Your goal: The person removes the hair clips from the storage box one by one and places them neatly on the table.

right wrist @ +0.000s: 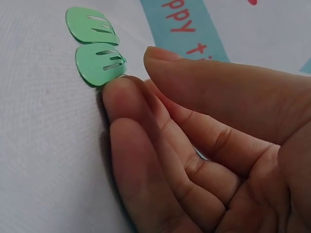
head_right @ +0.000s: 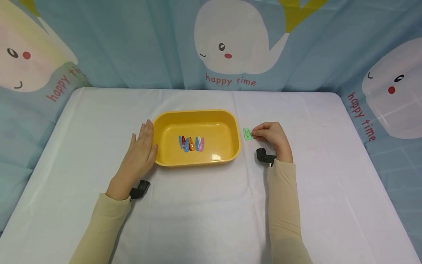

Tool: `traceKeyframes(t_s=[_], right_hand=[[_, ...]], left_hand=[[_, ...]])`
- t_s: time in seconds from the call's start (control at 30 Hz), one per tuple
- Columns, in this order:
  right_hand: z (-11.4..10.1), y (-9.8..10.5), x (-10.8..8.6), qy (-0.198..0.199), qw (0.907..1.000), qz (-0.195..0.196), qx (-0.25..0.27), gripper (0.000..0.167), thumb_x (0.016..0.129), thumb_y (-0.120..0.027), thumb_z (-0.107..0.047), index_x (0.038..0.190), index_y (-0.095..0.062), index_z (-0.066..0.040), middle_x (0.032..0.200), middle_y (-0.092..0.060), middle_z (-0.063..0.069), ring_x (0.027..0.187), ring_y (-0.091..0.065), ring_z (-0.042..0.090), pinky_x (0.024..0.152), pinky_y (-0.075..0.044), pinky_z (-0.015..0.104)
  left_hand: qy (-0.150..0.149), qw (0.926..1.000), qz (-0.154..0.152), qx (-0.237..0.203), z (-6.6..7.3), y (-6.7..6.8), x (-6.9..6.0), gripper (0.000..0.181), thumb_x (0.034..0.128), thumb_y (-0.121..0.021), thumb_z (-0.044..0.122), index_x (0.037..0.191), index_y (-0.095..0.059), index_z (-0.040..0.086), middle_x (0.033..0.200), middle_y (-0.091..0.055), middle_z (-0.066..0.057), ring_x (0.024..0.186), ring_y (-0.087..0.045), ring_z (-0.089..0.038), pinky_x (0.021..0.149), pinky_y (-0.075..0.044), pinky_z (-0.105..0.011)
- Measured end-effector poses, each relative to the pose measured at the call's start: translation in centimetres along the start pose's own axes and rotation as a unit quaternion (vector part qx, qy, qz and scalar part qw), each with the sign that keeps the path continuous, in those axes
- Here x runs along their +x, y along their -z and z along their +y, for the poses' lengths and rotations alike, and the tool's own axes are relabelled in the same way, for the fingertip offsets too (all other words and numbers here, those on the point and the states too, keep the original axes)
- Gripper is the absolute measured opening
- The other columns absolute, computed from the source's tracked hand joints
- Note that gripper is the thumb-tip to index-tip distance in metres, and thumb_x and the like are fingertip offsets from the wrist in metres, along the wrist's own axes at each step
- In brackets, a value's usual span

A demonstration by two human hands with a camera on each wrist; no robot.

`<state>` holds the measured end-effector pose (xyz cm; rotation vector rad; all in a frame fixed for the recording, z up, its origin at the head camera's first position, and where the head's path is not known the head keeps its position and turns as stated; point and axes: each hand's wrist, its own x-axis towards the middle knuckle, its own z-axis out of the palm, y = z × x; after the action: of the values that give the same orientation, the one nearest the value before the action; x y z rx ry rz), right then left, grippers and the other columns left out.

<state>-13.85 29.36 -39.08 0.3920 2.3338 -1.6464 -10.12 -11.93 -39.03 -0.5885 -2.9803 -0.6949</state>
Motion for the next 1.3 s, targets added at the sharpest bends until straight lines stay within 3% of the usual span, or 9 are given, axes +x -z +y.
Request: traceKeyframes(t_s=[0.37,0.67,0.8,1.1,1.3], right_hand=[[-0.9,0.2,-0.7,0.015,0.9996,0.02,-0.012,0.034,0.085,-0.069,-0.009,0.106,-0.06,0.016,0.073,-0.068,-0.007,0.068,-0.067,0.007,0.067,-0.054,0.021],[-2.3,-0.3,-1.6,0.054,0.998,0.032,0.004,0.018,0.084,-0.07,-0.007,0.094,-0.068,0.008,0.074,-0.069,-0.004,0.07,-0.068,0.01,0.068,-0.054,0.023],[-3.2,-0.9,-2.3,0.069,0.9971,0.029,-0.006,0.022,0.086,-0.068,-0.009,0.097,-0.066,0.01,0.077,-0.07,-0.003,0.074,-0.068,0.015,0.069,-0.054,0.024],[-5.5,-2.3,-3.6,0.089,0.9958,0.005,-0.019,0.024,0.086,-0.069,-0.01,0.1,-0.065,0.009,0.081,-0.071,0.001,0.078,-0.068,0.021,0.072,-0.054,0.024],[-6.8,-3.4,-3.9,0.108,0.9907,-0.052,-0.064,0.025,0.086,-0.069,-0.012,0.1,-0.065,0.009,0.082,-0.07,0.005,0.077,-0.066,0.024,0.073,-0.054,0.029]], left_hand=[[-0.003,1.0,0.002,0.0,0.0,0.0,0.0,0.063,0.1,-0.035,0.022,0.149,-0.004,-0.004,0.156,-0.006,-0.016,0.143,-0.007,-0.032,0.11,-0.006,-0.058],[-0.002,1.0,-0.002,0.0,0.1,0.2,-0.1,0.063,0.1001,-0.034,0.022,0.149,-0.005,-0.005,0.156,-0.005,-0.016,0.143,-0.006,-0.031,0.11,-0.007,-0.058],[-0.001,1.0,-0.003,-0.001,0.2,0.2,-0.1,0.063,0.1,-0.034,0.022,0.149,-0.005,-0.004,0.156,-0.005,-0.016,0.143,-0.006,-0.031,0.11,-0.007,-0.058],[0.001,1.0,0.0,-0.004,-0.1,0.2,-0.1,0.063,0.1,-0.034,0.022,0.149,-0.004,-0.003,0.156,-0.005,-0.015,0.143,-0.006,-0.031,0.11,-0.007,-0.058],[-0.003,1.0,0.0,0.0,0.0,0.0,0.0,0.063,0.1,-0.033,0.022,0.149,-0.004,-0.004,0.156,-0.006,-0.016,0.143,-0.007,-0.032,0.11,-0.008,-0.058]])
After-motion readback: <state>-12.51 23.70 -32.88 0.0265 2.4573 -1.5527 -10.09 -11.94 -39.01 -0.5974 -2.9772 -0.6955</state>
